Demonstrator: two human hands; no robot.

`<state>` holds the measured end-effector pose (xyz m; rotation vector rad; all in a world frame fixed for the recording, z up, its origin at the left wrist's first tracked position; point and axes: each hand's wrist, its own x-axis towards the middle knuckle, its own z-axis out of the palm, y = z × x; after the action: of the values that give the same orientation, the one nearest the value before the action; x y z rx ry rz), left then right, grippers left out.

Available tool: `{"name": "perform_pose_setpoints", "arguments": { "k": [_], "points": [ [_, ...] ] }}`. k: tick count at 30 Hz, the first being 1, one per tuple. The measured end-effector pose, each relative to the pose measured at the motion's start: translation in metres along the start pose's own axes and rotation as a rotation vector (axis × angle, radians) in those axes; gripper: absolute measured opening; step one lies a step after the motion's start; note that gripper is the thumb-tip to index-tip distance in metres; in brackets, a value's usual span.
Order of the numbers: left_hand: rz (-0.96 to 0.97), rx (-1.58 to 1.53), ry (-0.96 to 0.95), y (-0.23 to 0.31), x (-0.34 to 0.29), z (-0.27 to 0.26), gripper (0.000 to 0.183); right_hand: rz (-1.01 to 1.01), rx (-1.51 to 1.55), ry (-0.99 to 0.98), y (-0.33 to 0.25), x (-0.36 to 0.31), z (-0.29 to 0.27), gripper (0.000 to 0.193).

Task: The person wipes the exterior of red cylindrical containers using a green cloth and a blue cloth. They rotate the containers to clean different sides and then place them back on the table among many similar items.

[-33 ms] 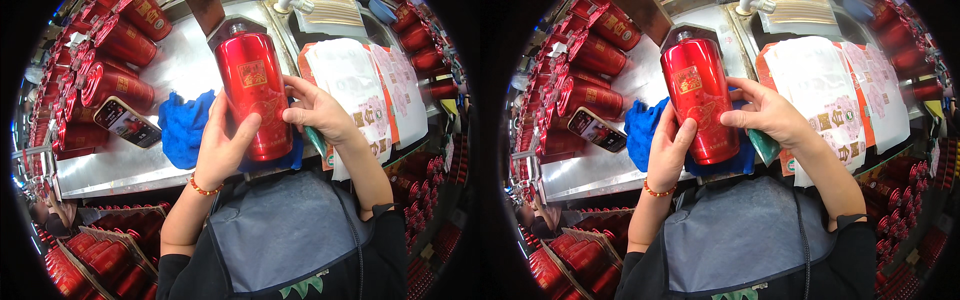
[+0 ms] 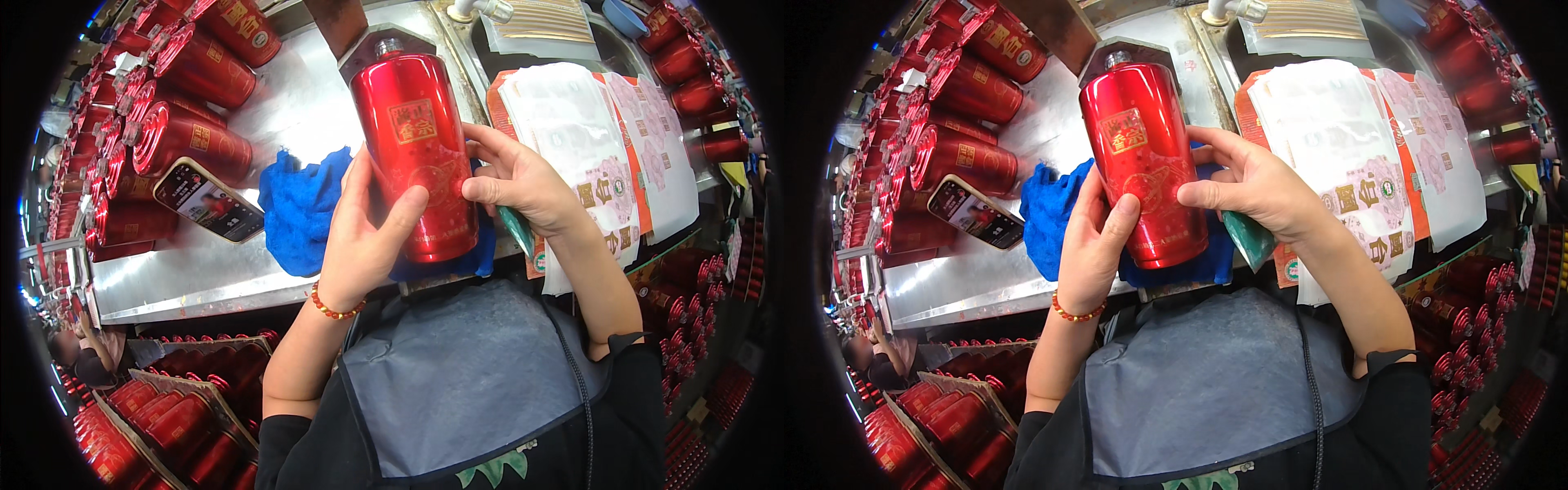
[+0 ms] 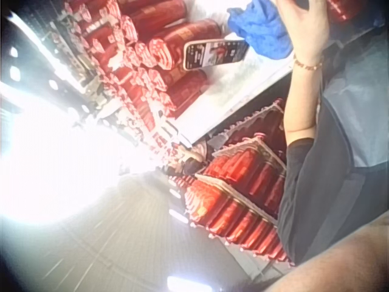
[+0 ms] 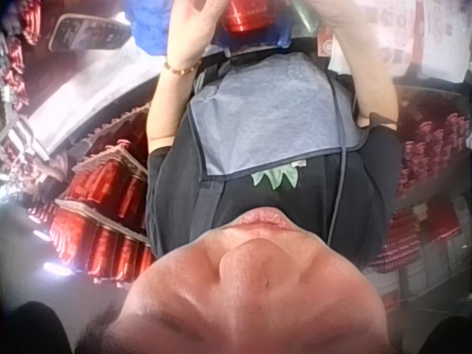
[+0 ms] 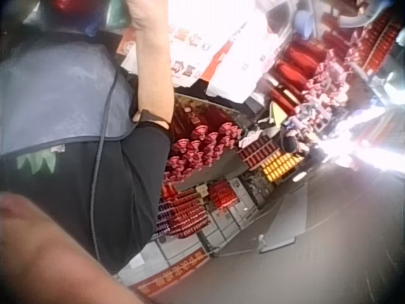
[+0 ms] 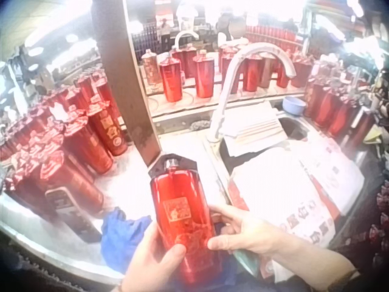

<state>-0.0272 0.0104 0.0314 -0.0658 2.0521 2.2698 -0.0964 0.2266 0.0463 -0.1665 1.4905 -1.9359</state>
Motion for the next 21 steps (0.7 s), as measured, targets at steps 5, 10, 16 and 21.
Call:
{"name": "perform_pose_setpoints", "arguments": {
  "k": [5,10,16,21],
  "points": [
    [0.003,0.042,-0.007,-0.0028,-0.0005,-0.0019,0.063,0.014,0.018,0.001,0.0012,-0.0007,-0.0020,0.087],
    [-0.007,-0.012,0.019,-0.0012,0.0003,-0.0018,0.059,0.010,0.027,0.004,-0.0004,0.0003,-0.0007,0.087],
    [0.006,0.011,0.046,-0.0085,-0.0016,0.0009,0.058,0.039,-0.003,0.018,-0.0034,-0.0002,0.0022,0.088],
    [-0.025,0.017,0.045,-0.0076,-0.0028,0.0006,0.062,0.037,0.027,0.007,-0.0038,-0.0009,0.0035,0.087]
  ]
}}
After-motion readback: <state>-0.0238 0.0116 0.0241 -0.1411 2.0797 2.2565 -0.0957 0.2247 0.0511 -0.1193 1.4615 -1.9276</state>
